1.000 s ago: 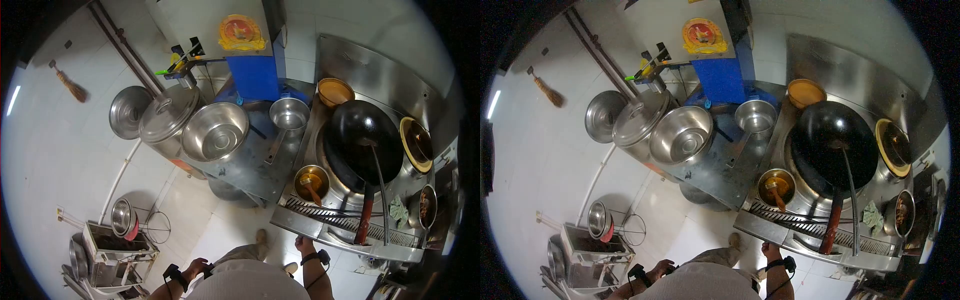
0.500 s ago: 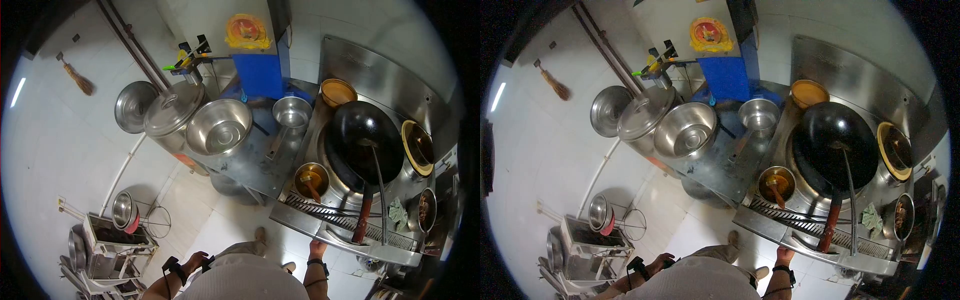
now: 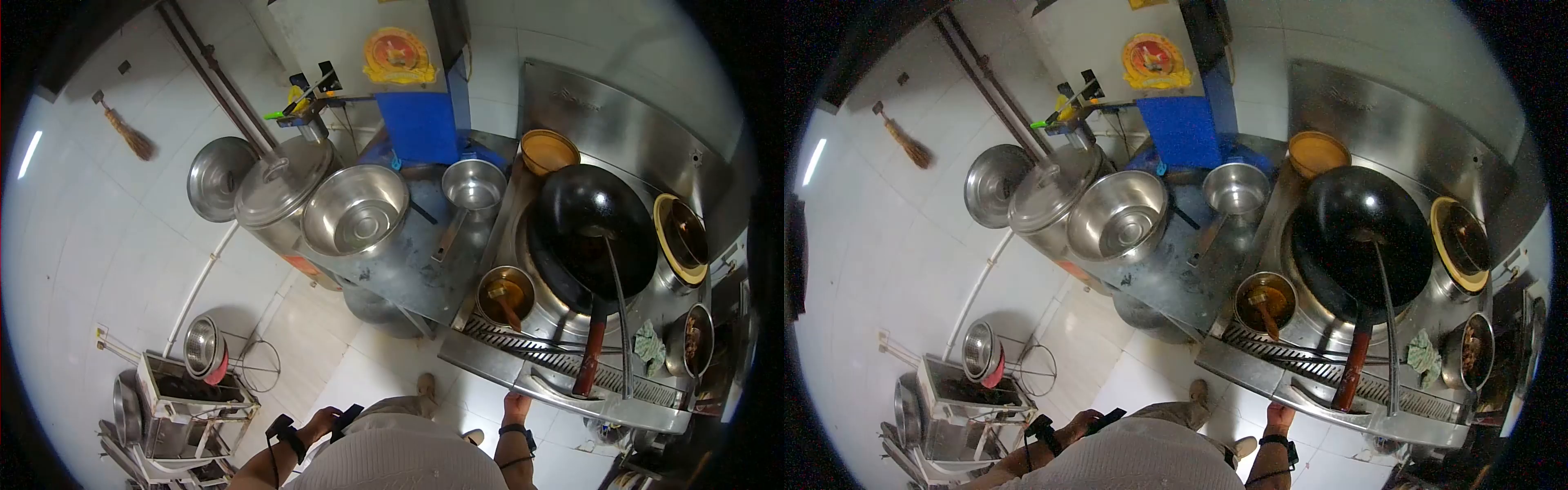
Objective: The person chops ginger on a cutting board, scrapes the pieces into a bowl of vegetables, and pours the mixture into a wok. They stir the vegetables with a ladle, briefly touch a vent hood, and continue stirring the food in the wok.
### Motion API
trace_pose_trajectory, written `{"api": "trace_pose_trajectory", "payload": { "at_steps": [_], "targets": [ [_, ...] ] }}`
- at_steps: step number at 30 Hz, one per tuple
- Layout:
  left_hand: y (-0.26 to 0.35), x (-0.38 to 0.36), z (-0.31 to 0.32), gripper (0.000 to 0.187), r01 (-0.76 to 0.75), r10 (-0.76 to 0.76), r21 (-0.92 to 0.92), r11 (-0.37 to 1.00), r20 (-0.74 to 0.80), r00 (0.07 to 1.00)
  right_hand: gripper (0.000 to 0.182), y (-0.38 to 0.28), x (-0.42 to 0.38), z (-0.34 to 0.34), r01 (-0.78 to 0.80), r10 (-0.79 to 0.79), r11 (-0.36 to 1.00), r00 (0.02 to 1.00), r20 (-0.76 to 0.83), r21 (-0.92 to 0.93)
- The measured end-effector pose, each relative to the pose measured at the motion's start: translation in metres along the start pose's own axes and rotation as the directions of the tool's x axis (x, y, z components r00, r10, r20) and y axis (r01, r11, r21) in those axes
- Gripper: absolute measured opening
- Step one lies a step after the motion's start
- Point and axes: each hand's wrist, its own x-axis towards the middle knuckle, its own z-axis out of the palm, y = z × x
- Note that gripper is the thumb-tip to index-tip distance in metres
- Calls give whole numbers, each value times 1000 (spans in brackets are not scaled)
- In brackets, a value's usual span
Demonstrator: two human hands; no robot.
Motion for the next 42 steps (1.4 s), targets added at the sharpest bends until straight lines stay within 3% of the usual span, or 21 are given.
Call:
{"api": "trace_pose_trajectory", "payload": {
  "at_steps": [2,4,5,7,9,11,12,13,15,17,21,23,25,26,27,29,30,34,35,40,42],
  "targets": [
    [-1,0,1,30,-2,2,6,1000,19,1000,8,-4,2,-6,24,-23,1000,998,-50,15],
    [-2,0,3,28,9,9,321,947,-57,998,9,-1,-6,-2,-8,11,998,999,53,-56],
    [-13,3,-3,28,7,7,329,944,-43,999,9,3,-3,-4,6,-3,999,999,47,-51],
    [-44,22,-21,29,-91,91,-5,996,46,995,12,5,0,-11,68,-72,995,996,-55,-68],
    [-48,27,-23,29,-211,207,327,921,47,977,10,10,-19,7,103,-111,993,973,-201,-52],
    [-12,14,-13,27,-220,153,668,711,159,975,7,4,-9,-12,-81,79,997,991,112,17],
    [-1,7,-7,27,-239,153,673,700,186,971,6,6,-10,-7,-45,45,998,999,11,38],
    [6,0,-1,28,-90,79,420,903,44,996,4,7,-9,4,-21,26,998,996,-85,54],
    [2,4,-1,28,47,-40,95,994,-76,996,5,4,-13,5,-130,129,992,989,71,8],
    [-22,16,-14,28,-275,278,367,889,46,959,5,9,-19,16,-21,21,997,1000,0,-74],
    [17,-2,1,24,-234,235,664,710,90,968,7,10,-16,12,-38,37,999,999,-15,-6],
    [16,3,-1,25,-210,201,395,895,63,977,7,10,-17,22,15,-6,998,988,-156,57],
    [13,16,0,25,-124,125,80,989,-3,992,8,5,-16,16,-79,80,997,988,-135,17],
    [13,24,0,24,-229,230,-54,972,21,973,9,-2,-21,12,-158,155,981,987,-41,-112],
    [37,28,14,21,-304,304,51,951,18,953,11,-5,-31,17,-208,226,973,950,214,-103],
    [91,25,51,16,-476,474,92,875,45,879,18,-6,-59,40,-137,114,967,987,-115,-214],
    [108,36,67,16,-557,552,50,829,86,829,13,-19,-57,12,-230,282,932,945,163,-279],
    [199,54,145,20,-626,611,-84,775,353,709,18,-55,-116,-13,-198,141,745,980,-141,-636],
    [214,73,161,21,-609,561,-13,793,405,722,18,-59,-137,-6,-196,134,747,980,-145,-635],
    [277,83,234,22,-341,390,-205,917,287,875,10,-87,-236,8,-98,-27,744,984,-177,-661],
    [286,89,248,12,-165,294,-466,869,219,930,8,-97,-266,-1,-28,-96,761,983,-156,-648]
  ]
}}
